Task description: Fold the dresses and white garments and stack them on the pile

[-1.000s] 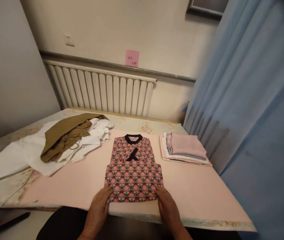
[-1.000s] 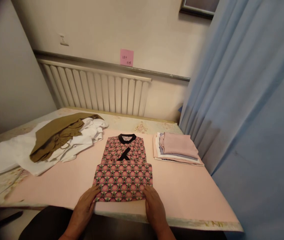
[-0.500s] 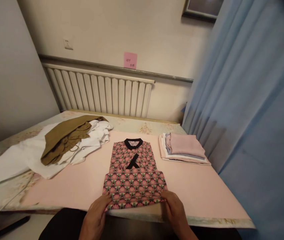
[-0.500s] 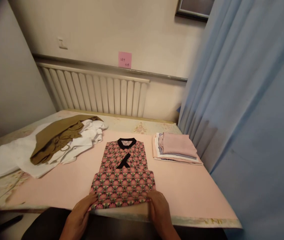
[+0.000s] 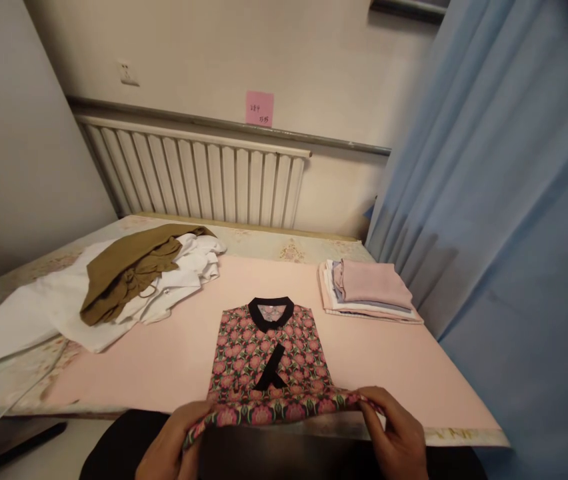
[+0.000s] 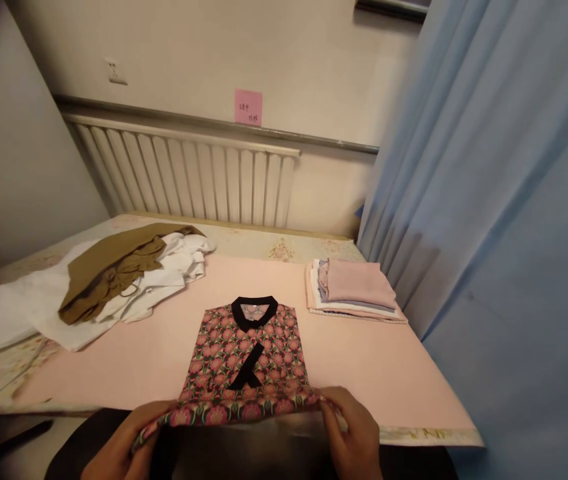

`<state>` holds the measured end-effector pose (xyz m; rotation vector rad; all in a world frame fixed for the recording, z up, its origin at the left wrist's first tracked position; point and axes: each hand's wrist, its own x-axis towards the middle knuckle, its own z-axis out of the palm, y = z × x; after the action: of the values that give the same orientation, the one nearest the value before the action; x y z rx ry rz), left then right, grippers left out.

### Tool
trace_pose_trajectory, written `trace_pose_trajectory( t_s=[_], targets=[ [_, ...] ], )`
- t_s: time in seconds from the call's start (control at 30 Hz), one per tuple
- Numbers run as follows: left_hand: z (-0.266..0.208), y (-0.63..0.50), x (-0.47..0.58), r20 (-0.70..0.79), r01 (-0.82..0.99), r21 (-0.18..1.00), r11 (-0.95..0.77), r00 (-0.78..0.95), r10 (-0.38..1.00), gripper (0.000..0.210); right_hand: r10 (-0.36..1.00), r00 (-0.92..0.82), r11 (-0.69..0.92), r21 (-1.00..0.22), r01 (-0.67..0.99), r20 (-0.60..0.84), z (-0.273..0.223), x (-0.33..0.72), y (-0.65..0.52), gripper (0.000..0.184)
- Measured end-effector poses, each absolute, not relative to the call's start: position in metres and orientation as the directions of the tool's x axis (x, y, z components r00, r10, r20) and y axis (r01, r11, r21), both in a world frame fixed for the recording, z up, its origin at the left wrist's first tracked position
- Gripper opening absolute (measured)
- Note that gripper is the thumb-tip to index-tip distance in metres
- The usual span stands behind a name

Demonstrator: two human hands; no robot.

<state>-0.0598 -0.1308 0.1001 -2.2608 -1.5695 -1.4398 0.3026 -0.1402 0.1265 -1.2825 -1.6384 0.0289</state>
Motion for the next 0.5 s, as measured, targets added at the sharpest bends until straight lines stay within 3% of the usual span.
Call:
trace_pose_trajectory(
  t_s=[0.1, 0.23, 0.33, 0.5],
  targets=[
    [0.111, -0.098, -0.055, 0.611, 0.723, 0.569, -0.392, -0.053, 0.79, 0.019, 0.741, 0.182, 0.379, -0.626, 0.681, 0.646, 0.135, 0.297, -0.106, 0.014],
    [0.125, -0.028, -0.049, 0.435, 0.697, 0.682, -0.22, -0.145, 0.889, 0.025, 0.828, 0.256, 0.267, -0.752, 0.603, 0.499, 0.139, 0.288, -0.032, 0.023],
    [0.126, 0.04, -0.044, 0.289, 0.723, 0.687, -0.076, -0.176, 0.941, 0.027, 0.893, 0.297, 0.112, -0.807, 0.58, 0.338, 0.134, 0.281, 0.04, 0.025],
    [0.097, 0.128, -0.041, 0.066, 0.741, 0.663, 0.102, -0.194, 0.979, 0.026, 0.933, 0.331, -0.088, -0.798, 0.597, 0.144, 0.096, 0.278, 0.131, 0.02]
  ],
)
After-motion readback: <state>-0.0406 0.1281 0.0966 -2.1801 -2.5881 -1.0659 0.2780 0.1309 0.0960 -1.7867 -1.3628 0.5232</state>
